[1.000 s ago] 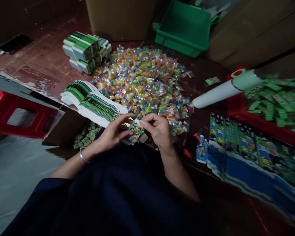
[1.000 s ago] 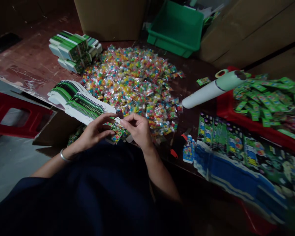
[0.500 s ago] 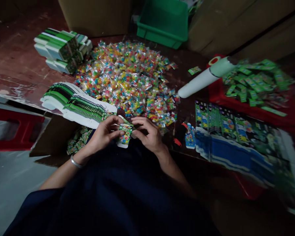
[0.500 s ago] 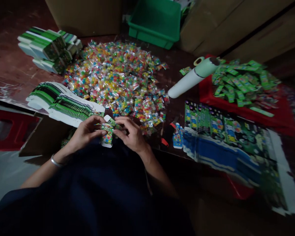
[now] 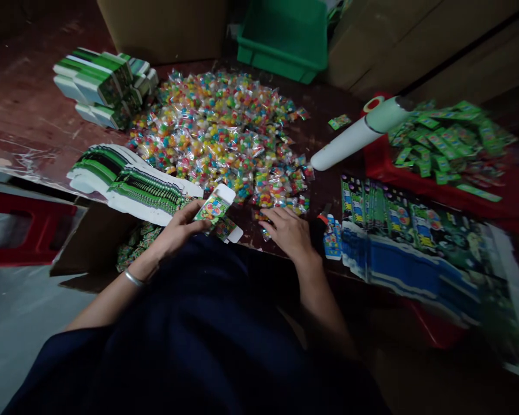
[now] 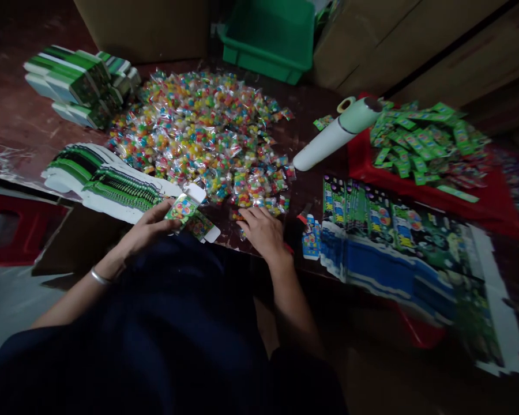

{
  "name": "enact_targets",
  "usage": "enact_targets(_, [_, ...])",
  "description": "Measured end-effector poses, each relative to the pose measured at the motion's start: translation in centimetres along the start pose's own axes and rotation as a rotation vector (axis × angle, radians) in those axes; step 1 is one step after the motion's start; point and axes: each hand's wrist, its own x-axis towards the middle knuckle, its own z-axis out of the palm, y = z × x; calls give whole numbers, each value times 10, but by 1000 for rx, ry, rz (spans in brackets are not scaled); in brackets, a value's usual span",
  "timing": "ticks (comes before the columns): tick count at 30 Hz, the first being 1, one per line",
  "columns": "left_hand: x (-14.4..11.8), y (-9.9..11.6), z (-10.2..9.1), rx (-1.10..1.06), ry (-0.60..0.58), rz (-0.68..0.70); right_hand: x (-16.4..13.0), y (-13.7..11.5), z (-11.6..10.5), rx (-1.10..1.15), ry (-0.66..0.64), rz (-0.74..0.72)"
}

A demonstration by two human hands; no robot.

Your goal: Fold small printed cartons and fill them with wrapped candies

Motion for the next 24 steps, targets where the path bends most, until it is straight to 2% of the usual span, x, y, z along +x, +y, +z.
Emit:
enact_targets(3, [4,-3,2,18,-47,23,14,-5,5,-54,-11,-50])
enact_targets(8, [6,-8,1,17,-44,44,34,-15,8,-47,-21,-60])
enact_targets(11, [5,-9,1,131,-16,99,43,-23,6,180,143,25])
enact_targets(14, [4,-9,2,263,20,138,48,-39,-3,627,427,182])
enact_targets(16, [4,-9,4,330,25,151,50,-55,-12,891,551,235])
enact_targets(19, [3,-8,9,364,4,175,54,-78,-25,1055,580,182])
enact_targets(22, [2,-8,12,365,-18,189,58,-91,-28,1002,528,105])
enact_targets(24, [2,-9,12,382,-18,186,61,-92,-27,987,547,94])
